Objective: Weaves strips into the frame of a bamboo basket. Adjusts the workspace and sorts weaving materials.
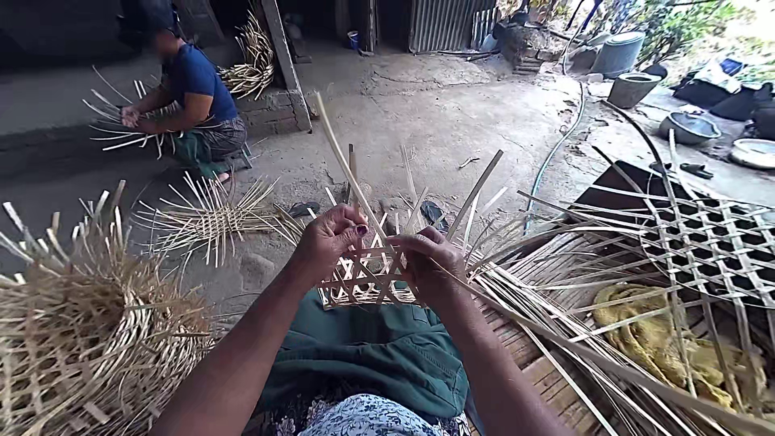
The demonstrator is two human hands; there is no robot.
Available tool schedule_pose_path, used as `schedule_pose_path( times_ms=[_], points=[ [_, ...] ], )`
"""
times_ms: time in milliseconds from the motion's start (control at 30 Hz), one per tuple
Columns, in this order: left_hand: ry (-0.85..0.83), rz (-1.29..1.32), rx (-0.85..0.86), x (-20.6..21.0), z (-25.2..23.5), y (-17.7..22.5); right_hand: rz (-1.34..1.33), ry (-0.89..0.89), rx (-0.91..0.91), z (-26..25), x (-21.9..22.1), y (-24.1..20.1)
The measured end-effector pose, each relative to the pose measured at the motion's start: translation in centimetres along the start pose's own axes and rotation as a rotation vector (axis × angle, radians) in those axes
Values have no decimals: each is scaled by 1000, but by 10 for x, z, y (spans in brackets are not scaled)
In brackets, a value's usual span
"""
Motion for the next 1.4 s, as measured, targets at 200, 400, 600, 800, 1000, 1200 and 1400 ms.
schedule_pose_path(
  times_ms=[200, 400, 600, 800, 1000, 1200, 1400],
  points=[
    [188, -414, 446, 3, 27, 34, -1, -103, 141, 0, 5, 4],
    [-4, -1064, 740, 61, 24, 52, 188, 12, -35, -3, -7, -23],
    [106, -720, 636, 36, 20, 61, 665, 105, -85, -2, -23, -36],
    [68, -498, 381, 10, 9, 25, 539, -215, 186, -16, -2, -19],
    [-31, 66, 278, -23, -8, -3, -38, -329, 220, -28, 29, 1],
    [81, -114, 286, -35, -13, -15, -168, -232, -17, -30, 40, 1],
    [165, -803, 456, -8, 5, 14, -451, -29, 238, -19, 26, 26]
  ],
)
Point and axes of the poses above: each hand's wrist, its own z-axis away from the middle knuckle, its own x-axis out of the palm, y = z × x, the point moved 10 cm from there along -z, towards the middle knuckle, and after that the axes turned 7 degrees about -x, right-handed, at the moved point
